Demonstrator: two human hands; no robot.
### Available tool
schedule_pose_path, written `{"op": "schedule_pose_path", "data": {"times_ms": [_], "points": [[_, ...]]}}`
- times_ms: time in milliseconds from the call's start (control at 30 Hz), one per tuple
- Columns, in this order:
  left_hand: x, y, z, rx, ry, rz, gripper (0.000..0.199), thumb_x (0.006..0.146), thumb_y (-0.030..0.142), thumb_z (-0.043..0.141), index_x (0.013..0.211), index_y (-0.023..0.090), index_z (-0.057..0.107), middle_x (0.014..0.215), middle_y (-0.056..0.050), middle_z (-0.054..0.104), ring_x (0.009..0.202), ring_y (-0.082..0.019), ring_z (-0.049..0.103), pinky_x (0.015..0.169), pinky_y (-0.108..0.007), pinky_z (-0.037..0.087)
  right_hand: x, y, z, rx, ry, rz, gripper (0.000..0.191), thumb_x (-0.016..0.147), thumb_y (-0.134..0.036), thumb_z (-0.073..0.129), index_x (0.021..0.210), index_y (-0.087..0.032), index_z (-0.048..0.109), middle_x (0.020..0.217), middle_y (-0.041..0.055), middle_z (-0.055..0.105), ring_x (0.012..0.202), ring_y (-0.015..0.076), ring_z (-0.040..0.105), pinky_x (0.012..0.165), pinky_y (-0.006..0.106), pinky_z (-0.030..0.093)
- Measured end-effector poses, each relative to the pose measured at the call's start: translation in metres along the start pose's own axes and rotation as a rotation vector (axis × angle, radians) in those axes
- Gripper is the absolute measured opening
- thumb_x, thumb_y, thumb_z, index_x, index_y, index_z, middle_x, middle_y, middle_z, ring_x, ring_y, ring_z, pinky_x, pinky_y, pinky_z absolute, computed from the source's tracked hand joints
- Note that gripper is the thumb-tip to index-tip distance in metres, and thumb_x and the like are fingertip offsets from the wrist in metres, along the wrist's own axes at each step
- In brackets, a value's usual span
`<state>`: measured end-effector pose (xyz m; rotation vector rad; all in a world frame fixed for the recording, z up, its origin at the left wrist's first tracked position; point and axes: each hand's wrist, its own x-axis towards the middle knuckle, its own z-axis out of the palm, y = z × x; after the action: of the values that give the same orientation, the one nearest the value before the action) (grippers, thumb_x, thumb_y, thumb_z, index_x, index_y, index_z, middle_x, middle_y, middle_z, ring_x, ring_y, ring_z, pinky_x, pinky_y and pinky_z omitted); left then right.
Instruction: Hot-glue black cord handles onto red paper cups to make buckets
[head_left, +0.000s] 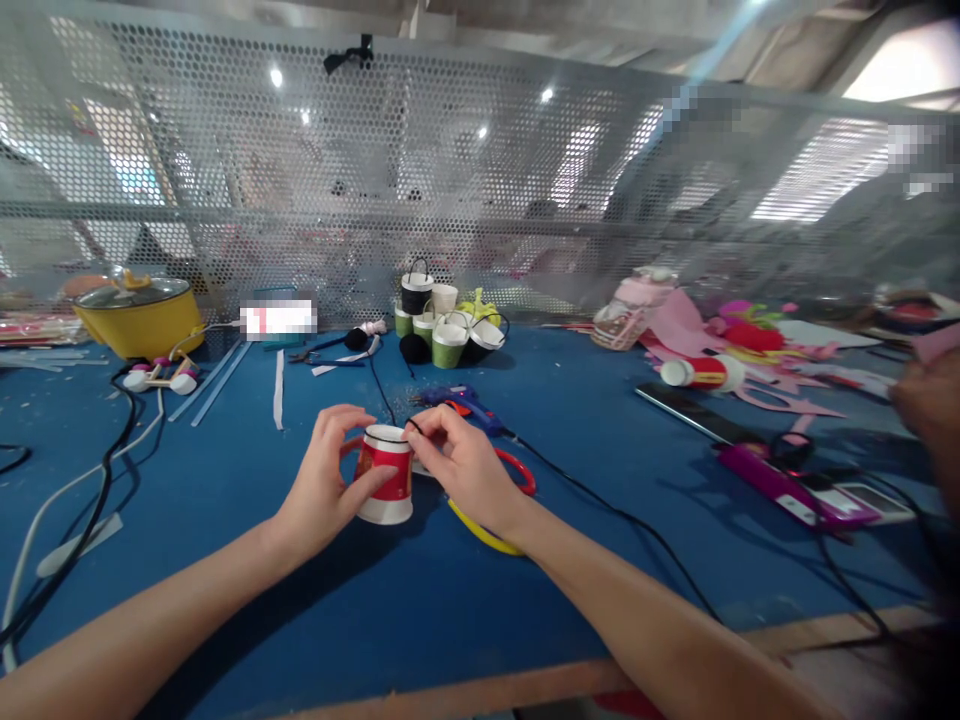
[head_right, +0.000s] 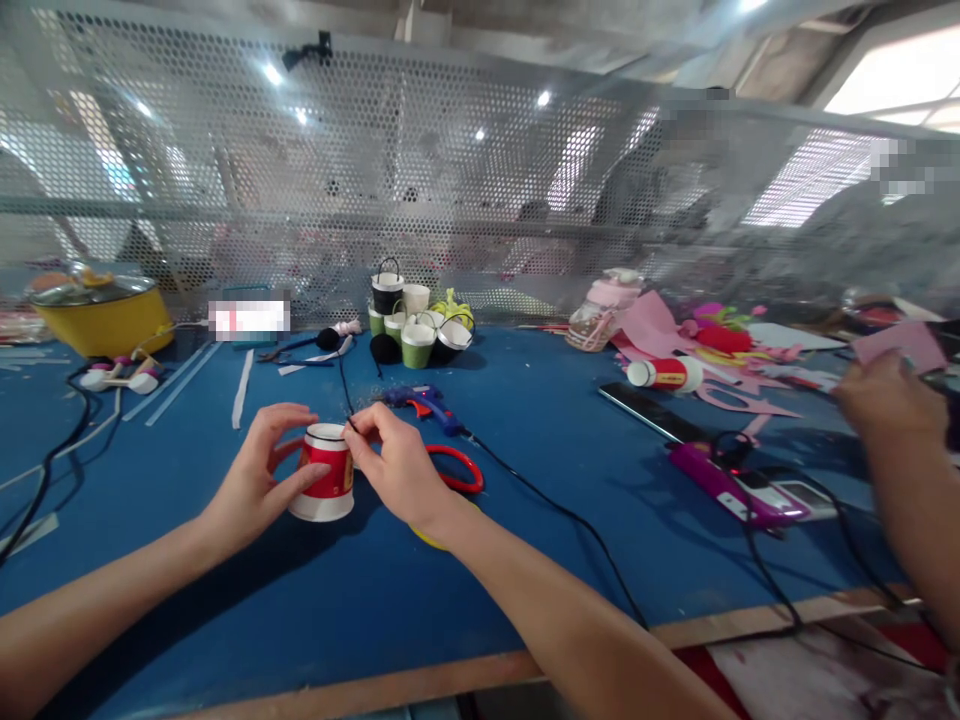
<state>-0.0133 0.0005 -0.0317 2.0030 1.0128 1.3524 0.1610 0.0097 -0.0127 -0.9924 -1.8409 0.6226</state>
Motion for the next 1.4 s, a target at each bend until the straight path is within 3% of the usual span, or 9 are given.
{"op": "schedule_pose_path", "data": {"times_ms": [100, 200, 1000, 1400], "points": [[0.0006, -0.0026, -0.0045, 0.345, 0.047, 0.304, 0.023, 0.078, 0.019, 0.057, 0.099, 0.022, 0.048, 0.11, -0.009, 0.041, 0.107, -0.024, 0.045, 0.088, -0.045, 0.045, 0.0022, 0.0001, 0.0003, 0.023, -0.008, 0.008, 0.014, 0.084, -0.029, 0.048, 0.073, -0.021, 0.044, 0.076, 0.0018, 0.055, 0.069, 0.0143, 0.052, 0.065, 0.029, 0.045], [0.0016, -0.0028, -0.0064, 0.471, 0.051, 0.392, 0.021, 0.079, 0.016, 0.055, 0.099, 0.02, 0.049, 0.11, -0.011, 0.041, 0.105, -0.024, 0.046, 0.086, -0.044, 0.047, 0.0028, 0.0001, 0.0008, 0.033, -0.012, 0.018, 0.016, 0.084, -0.029, 0.048, 0.072, -0.021, 0.043, 0.076, 0.002, 0.055, 0.07, 0.0145, 0.052, 0.065, 0.029, 0.045], [0.0006, -0.0037, -0.0053, 0.472, 0.032, 0.376, 0.017, 0.081, 0.021, 0.053, 0.097, 0.021, 0.05, 0.107, -0.011, 0.047, 0.099, -0.023, 0.052, 0.082, -0.039, 0.048, 0.0022, 0.0001, 0.0023, 0.017, 0.006, 0.004, 0.015, 0.084, -0.029, 0.048, 0.073, -0.021, 0.045, 0.074, 0.0013, 0.054, 0.069, 0.0141, 0.051, 0.066, 0.03, 0.044], [0.0035, 0.0012, -0.0087, 0.542, -0.02, 0.44, 0.02, 0.082, 0.02, 0.05, 0.102, 0.021, 0.052, 0.109, -0.012, 0.05, 0.101, -0.024, 0.051, 0.081, -0.04, 0.048, 0.0017, -0.0022, 0.0019, 0.013, -0.008, 0.008, 0.015, 0.085, -0.03, 0.047, 0.074, -0.02, 0.046, 0.073, 0.0007, 0.054, 0.067, 0.0131, 0.051, 0.063, 0.028, 0.044]]}}
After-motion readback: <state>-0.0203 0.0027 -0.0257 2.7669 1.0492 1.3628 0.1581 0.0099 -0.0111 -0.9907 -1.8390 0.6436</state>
